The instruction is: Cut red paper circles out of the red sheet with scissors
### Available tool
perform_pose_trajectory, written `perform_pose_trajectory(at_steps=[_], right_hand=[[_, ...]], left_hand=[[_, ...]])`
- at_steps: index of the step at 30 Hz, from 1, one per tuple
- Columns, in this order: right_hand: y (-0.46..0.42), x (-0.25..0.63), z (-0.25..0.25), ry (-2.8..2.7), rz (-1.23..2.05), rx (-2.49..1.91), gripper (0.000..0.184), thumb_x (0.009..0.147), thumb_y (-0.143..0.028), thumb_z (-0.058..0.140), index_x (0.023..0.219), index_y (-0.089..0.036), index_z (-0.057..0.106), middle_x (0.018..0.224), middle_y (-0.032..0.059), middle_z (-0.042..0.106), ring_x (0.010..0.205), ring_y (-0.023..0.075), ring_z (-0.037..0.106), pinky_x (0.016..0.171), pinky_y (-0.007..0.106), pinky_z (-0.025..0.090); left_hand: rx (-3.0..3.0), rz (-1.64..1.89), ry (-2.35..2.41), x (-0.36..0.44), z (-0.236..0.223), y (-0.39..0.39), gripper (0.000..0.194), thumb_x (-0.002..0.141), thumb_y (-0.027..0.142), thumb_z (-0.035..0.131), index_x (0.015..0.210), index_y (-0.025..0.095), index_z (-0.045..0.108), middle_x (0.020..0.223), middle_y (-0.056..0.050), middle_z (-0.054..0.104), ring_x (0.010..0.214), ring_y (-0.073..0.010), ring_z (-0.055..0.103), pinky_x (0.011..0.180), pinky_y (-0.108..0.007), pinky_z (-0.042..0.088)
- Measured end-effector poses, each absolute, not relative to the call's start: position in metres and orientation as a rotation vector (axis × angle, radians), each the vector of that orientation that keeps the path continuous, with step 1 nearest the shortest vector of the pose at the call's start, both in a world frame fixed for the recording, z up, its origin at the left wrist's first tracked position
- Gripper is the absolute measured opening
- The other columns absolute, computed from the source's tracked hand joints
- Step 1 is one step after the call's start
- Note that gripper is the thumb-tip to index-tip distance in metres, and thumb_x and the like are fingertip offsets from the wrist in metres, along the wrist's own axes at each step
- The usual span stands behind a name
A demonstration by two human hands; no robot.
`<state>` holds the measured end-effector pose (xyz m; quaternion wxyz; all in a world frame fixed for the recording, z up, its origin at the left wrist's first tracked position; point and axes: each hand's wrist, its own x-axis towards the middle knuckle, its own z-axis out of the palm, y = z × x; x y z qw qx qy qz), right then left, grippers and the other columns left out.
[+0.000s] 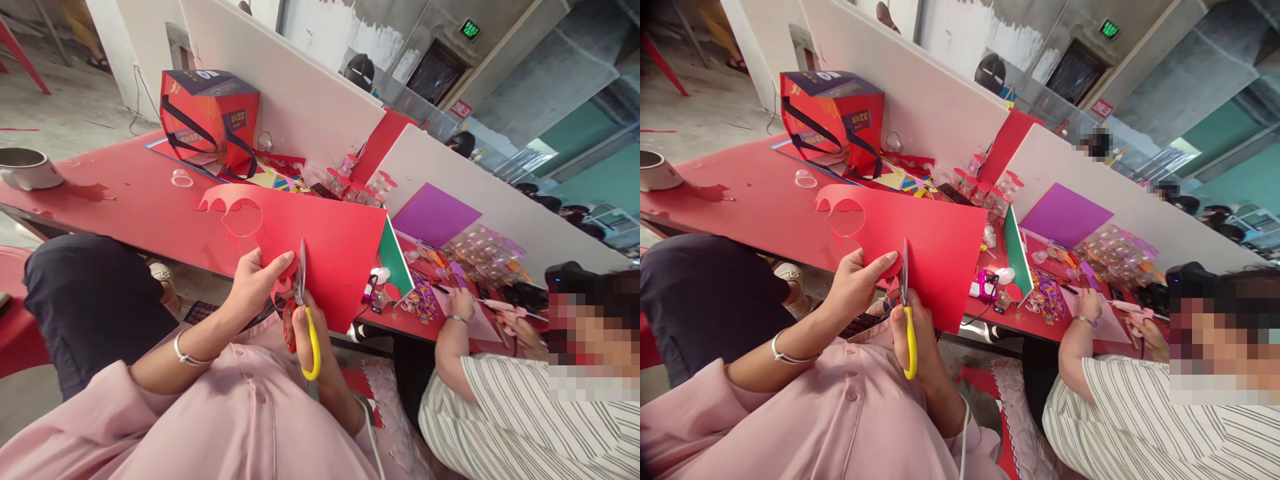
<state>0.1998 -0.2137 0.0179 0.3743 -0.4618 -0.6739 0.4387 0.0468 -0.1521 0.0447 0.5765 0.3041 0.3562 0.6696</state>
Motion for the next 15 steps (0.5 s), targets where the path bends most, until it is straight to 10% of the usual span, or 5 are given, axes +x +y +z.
perform_pose_trajectory(at_steps=[15], right_hand=[[-0.2117, 0.202, 0.0177, -1.684, 1.203, -1.134, 0.076, 0.113, -0.089, 0.038, 0.132, -0.022, 0.068, 0.066, -0.0037, 0.047, 0.052, 0.0183, 0.05, 0.05, 0.031, 0.045]], left_hand=[[0.682, 1.625, 0.883, 0.0452, 0.0451, -0.1493, 0.04, 0.076, 0.045, 0.103, 0.088, 0.017, 0.077, 0.076, -0.003, 0.079, 0.061, -0.0153, 0.068, 0.061, -0.027, 0.059]])
